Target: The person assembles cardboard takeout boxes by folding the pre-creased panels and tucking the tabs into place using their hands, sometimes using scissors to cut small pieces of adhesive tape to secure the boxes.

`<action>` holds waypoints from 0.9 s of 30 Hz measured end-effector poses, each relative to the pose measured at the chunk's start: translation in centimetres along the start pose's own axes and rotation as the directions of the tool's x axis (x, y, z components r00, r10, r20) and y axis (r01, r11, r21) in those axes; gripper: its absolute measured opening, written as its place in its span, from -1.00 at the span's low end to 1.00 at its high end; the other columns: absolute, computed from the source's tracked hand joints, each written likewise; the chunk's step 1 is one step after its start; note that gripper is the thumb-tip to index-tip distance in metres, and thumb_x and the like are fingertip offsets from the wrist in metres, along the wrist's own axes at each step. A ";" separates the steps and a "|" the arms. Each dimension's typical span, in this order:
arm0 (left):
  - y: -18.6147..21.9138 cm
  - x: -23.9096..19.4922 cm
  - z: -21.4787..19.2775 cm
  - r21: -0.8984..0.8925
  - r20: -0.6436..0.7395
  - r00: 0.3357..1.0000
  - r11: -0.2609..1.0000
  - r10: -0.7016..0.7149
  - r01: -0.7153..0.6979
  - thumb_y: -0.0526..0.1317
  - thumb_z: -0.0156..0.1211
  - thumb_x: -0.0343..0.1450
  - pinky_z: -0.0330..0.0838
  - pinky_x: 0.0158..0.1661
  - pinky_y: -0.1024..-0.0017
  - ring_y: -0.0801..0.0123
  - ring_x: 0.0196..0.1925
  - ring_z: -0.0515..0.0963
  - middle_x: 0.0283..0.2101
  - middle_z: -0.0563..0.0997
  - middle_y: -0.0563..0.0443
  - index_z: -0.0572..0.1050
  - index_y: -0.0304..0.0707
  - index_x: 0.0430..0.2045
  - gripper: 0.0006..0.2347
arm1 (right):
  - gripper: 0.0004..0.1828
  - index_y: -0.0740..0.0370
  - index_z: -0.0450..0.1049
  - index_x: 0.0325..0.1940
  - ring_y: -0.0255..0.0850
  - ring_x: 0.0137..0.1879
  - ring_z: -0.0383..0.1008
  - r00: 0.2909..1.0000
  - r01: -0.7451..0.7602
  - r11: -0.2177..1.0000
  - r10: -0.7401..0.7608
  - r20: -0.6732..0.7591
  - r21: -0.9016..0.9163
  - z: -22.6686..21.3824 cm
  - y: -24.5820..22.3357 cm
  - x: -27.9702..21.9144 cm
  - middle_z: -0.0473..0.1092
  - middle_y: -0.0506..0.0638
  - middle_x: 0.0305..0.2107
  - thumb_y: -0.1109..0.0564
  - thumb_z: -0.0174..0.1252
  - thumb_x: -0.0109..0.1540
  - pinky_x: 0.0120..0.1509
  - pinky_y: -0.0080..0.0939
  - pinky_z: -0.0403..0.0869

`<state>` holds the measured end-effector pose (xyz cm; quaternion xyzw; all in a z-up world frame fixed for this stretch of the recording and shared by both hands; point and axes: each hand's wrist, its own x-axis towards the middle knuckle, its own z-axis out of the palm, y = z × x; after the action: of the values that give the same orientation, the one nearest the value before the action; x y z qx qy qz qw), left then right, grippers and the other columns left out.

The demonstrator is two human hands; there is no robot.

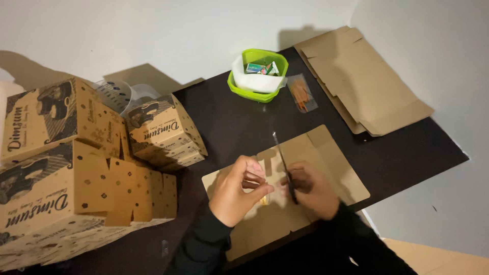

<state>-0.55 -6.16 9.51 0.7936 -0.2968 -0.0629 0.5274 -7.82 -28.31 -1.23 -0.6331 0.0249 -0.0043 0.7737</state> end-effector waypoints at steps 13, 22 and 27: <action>-1.3 -0.5 0.4 -0.133 0.061 0.971 0.962 -0.231 0.237 -0.39 0.53 0.19 0.74 -0.22 0.20 -0.08 -0.26 0.77 -0.32 0.68 -0.24 0.42 -0.26 -0.25 -0.63 | -0.55 0.25 0.67 -0.16 -0.27 -0.45 0.47 0.926 0.026 0.907 0.136 0.352 -0.420 -7.4 -7.6 -0.7 0.57 0.01 -0.60 0.26 0.66 -0.09 -0.27 -0.23 0.37; -1.6 -0.7 0.0 -0.014 0.169 0.957 0.970 -0.237 0.243 -0.31 0.52 0.24 0.72 -0.15 0.17 -0.19 -0.20 0.73 -0.31 0.66 -0.26 0.40 -0.21 -0.16 -0.61 | -0.57 0.16 0.61 -0.19 -0.32 -0.57 0.47 0.866 0.117 0.876 0.141 0.480 -0.468 -6.8 -8.8 1.7 0.60 -0.04 -0.66 0.26 0.64 -0.06 -0.37 -0.33 0.30; -2.4 -0.8 0.0 0.024 0.194 0.956 0.975 -0.220 0.220 -0.26 0.53 0.25 0.72 -0.21 0.09 -0.20 -0.21 0.72 -0.34 0.65 -0.29 0.37 -0.16 -0.12 -0.57 | -0.59 0.22 0.66 -0.18 -0.37 -0.57 0.41 0.835 0.098 0.897 0.162 0.527 -0.431 -6.7 -8.0 2.5 0.59 -0.06 -0.68 0.36 0.58 -0.07 -0.37 -0.40 0.23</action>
<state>-0.25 -5.03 7.25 0.8121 -0.2572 -0.1984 0.4848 -5.37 -36.53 5.20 -0.7650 -0.1872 0.1966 0.5840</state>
